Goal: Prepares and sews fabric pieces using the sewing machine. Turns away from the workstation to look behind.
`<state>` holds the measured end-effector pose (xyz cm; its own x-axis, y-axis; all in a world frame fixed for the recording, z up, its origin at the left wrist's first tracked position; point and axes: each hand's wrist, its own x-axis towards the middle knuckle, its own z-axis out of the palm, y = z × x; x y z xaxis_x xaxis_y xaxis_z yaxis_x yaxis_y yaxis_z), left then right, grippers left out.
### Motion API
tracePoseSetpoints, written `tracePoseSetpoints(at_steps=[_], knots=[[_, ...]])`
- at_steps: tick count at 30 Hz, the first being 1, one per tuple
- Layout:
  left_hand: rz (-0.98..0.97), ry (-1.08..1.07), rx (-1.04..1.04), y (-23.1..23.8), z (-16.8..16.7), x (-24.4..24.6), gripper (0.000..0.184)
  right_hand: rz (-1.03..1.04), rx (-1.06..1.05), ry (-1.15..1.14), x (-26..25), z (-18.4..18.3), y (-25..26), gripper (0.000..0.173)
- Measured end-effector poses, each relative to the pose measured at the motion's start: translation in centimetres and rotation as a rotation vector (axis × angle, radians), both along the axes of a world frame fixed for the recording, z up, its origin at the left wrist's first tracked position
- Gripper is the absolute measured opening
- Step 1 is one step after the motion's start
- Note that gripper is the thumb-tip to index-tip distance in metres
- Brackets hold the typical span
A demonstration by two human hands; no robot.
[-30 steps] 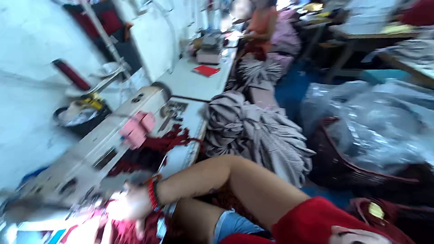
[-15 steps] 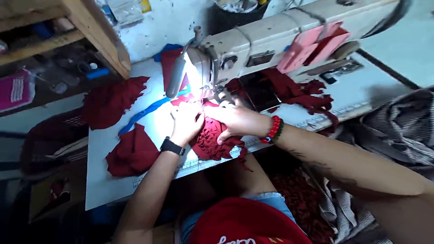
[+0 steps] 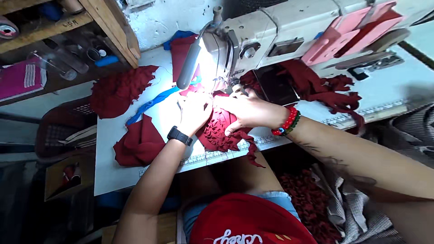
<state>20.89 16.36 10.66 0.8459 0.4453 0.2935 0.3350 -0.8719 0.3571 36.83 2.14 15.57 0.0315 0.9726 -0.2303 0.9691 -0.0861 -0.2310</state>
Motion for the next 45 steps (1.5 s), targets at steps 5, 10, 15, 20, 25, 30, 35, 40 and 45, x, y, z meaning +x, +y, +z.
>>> tracePoseSetpoints(at_steps=[5,10,15,20,25,30,35,40,45], knots=[[0.060,0.055,0.021,1.3,-0.5,1.3,0.029,0.021,-0.102,0.028,1.0,-0.2,1.1,0.104],[0.072,0.046,0.011,2.0,-0.4,1.6,0.029,-0.027,-0.075,-0.001,1.2,-0.5,1.2,0.106],[0.015,-0.104,-0.044,0.3,0.3,-0.2,0.024,0.034,0.250,-0.078,-0.9,-0.7,-1.8,0.080],[-0.046,-0.116,-0.026,-1.0,0.3,-0.7,0.022,0.093,0.286,-0.139,-1.2,-1.2,-2.5,0.065],[-0.074,-0.061,0.077,-0.4,-0.7,-0.1,0.025,0.098,0.248,-0.139,-0.6,-1.4,-1.8,0.067],[-0.154,-0.111,0.128,-0.3,-1.0,-0.1,0.020,0.146,0.213,-0.084,0.2,-0.8,-0.9,0.069],[-0.104,-0.058,0.053,-0.4,-0.6,0.0,0.023,0.146,0.203,-0.092,0.3,-0.6,-0.5,0.064],[-0.068,-0.036,0.065,-0.3,-0.4,0.1,0.022,0.123,0.173,-0.115,0.1,-0.3,-0.3,0.067],[0.001,0.000,0.040,0.1,-0.5,0.6,0.023,0.125,0.196,-0.111,0.5,-0.6,0.4,0.061]])
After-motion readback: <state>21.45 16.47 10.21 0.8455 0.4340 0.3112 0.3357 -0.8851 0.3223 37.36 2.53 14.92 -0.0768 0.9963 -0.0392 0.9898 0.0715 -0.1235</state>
